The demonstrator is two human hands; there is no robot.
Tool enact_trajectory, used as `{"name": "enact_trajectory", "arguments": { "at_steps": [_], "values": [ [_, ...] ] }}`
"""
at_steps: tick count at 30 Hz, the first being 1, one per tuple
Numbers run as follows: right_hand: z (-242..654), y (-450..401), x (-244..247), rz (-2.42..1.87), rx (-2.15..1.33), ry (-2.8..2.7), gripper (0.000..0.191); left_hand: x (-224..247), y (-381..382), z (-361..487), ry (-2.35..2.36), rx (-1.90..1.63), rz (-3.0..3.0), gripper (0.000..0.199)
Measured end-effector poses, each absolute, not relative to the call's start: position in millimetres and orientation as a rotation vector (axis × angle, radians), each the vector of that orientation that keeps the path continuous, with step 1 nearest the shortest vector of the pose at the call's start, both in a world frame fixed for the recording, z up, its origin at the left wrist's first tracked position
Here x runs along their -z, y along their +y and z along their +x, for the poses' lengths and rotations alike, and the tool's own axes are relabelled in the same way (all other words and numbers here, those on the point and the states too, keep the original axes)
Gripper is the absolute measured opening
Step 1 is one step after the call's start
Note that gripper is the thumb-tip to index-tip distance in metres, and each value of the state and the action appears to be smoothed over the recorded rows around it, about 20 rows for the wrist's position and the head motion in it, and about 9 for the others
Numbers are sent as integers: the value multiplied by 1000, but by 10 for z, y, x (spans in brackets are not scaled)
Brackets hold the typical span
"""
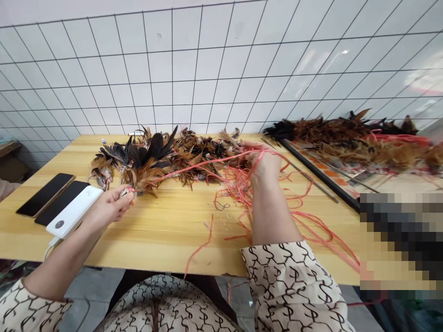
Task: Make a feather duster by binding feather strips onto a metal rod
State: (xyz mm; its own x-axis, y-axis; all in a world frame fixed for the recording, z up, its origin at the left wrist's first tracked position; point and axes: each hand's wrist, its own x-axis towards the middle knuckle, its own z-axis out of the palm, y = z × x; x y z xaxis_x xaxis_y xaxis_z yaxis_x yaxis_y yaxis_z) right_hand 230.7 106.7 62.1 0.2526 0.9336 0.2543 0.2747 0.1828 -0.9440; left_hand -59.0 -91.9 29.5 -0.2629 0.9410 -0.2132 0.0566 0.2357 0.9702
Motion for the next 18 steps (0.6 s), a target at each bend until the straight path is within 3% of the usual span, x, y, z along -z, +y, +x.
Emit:
{"name": "enact_trajectory", "arguments": {
  "at_steps": [3,6,9,10,15,18],
  "values": [
    [2268,908,-703,-1624,-466,-1536,18,-387,-872,-568,1507,-1247,930,40],
    [2195,619,-842,-1742,-480,-2101,27,-472,-820,-508,1476,-1298,923,38],
    [2141,347,-994,-1208,-931,-2690,12,-526,-756,-454,1434,-1340,923,37],
    [2123,292,-1028,-1086,-939,-2742,14,-536,-734,-438,1416,-1351,925,37],
    [1895,301,-912,-1324,-312,-2244,21,-536,-612,-348,1325,-1349,945,39],
    [1696,377,-721,-1048,-443,-1958,29,-511,-531,-278,1289,-1328,950,39]
  ]
}}
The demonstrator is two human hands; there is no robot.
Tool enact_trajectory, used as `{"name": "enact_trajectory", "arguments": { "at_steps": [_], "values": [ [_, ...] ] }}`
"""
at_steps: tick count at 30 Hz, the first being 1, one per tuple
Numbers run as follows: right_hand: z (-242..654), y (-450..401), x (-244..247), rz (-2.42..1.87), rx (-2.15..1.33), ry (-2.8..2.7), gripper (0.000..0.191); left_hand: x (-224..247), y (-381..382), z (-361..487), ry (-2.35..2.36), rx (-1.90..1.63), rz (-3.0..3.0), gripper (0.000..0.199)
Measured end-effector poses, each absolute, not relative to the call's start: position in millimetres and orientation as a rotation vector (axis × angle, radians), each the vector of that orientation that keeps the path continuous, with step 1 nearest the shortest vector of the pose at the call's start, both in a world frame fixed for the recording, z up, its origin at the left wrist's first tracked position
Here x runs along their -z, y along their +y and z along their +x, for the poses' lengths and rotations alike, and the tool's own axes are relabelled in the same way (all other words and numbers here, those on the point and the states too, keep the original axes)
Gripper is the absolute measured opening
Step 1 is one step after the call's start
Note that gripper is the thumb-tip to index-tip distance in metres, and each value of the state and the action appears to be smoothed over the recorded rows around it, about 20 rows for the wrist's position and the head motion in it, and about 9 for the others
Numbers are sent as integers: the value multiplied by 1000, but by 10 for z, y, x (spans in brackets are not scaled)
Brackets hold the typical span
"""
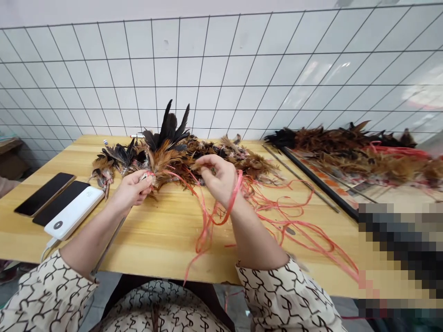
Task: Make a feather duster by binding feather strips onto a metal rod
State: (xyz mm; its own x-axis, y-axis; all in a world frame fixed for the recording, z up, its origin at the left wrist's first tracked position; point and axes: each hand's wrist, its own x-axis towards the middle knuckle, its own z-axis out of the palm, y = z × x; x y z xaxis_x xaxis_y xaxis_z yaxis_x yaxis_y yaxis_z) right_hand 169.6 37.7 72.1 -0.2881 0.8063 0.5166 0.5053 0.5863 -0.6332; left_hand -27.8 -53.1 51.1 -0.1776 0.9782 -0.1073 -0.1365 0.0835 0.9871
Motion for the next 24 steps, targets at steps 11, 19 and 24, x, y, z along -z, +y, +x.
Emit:
{"name": "enact_trajectory", "arguments": {
  "at_steps": [11,19,24],
  "values": [
    [1908,448,-945,-1638,-203,-3076,16,-428,-292,-271,1226,-1315,894,39],
    [2187,565,-1176,-1435,118,-2445,29,-383,-269,-279,1182,-1276,837,35],
    [1636,301,-997,-1161,-430,-2283,34,-372,-269,-270,1203,-1281,827,33]
  ]
}}
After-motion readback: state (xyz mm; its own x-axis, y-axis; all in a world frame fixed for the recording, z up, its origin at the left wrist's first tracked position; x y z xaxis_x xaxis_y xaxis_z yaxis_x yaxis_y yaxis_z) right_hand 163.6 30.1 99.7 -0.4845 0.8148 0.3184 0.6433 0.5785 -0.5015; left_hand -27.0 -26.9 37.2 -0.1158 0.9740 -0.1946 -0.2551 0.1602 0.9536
